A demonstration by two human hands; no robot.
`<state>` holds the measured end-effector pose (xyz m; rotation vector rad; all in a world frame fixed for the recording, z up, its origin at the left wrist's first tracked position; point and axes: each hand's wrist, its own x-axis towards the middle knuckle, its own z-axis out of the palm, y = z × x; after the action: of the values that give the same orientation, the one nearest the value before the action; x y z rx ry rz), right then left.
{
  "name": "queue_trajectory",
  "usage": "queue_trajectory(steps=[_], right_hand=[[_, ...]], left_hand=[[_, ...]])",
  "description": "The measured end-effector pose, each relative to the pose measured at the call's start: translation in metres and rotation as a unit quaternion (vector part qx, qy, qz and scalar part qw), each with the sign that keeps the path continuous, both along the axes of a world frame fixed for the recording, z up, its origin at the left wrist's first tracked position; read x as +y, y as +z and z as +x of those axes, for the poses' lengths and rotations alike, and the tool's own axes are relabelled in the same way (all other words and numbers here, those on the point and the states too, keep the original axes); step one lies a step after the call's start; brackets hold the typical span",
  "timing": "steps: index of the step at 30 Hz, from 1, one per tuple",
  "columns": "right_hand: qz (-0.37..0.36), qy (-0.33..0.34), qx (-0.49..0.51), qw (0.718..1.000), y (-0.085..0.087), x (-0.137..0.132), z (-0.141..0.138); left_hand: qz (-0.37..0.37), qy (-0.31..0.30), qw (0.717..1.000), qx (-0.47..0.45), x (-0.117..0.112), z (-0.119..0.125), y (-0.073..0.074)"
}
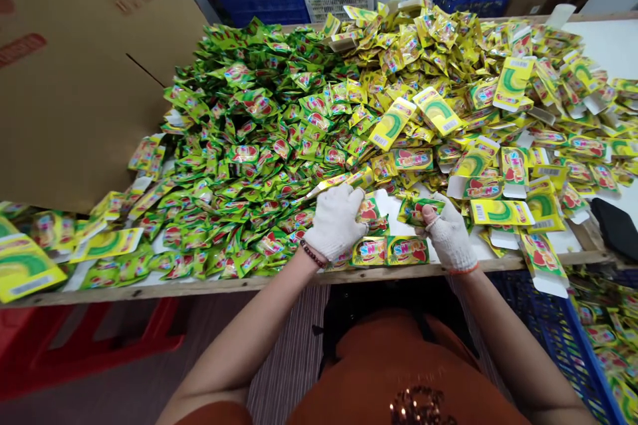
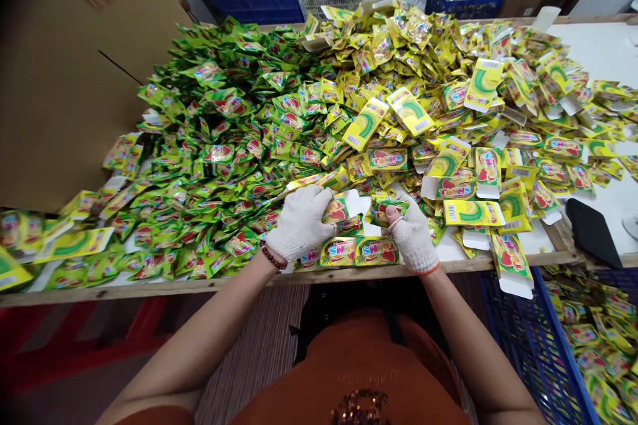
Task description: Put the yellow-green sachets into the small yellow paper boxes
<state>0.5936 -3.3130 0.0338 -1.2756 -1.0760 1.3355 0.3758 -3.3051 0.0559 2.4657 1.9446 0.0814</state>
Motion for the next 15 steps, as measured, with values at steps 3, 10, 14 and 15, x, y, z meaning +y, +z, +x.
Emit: queue_trajectory(steps=[3, 10, 14, 15], right_hand=[[0.028, -0.002, -0.028, 0.999, -0.001, 0.001, -0.002], [0.114, 0.071, -0.202, 0.970, -0.006, 0.007, 0.020], [0.088, 0.130, -0.185, 0.970, 0.004, 0.013, 0.035], [0.078, 0.129, -0.172, 0.973, 0.007, 0.015, 0.037]], left_hand=[[0.015, -0.067, 0.994, -0.083, -0.009, 0.012, -0.002], [0.005, -0.099, 0.984, -0.151, -0.014, 0.026, -0.013], [-0.006, -0.082, 0.982, -0.169, -0.014, 0.030, -0.014], [-0.006, -0.080, 0.980, -0.185, -0.013, 0.030, -0.014]])
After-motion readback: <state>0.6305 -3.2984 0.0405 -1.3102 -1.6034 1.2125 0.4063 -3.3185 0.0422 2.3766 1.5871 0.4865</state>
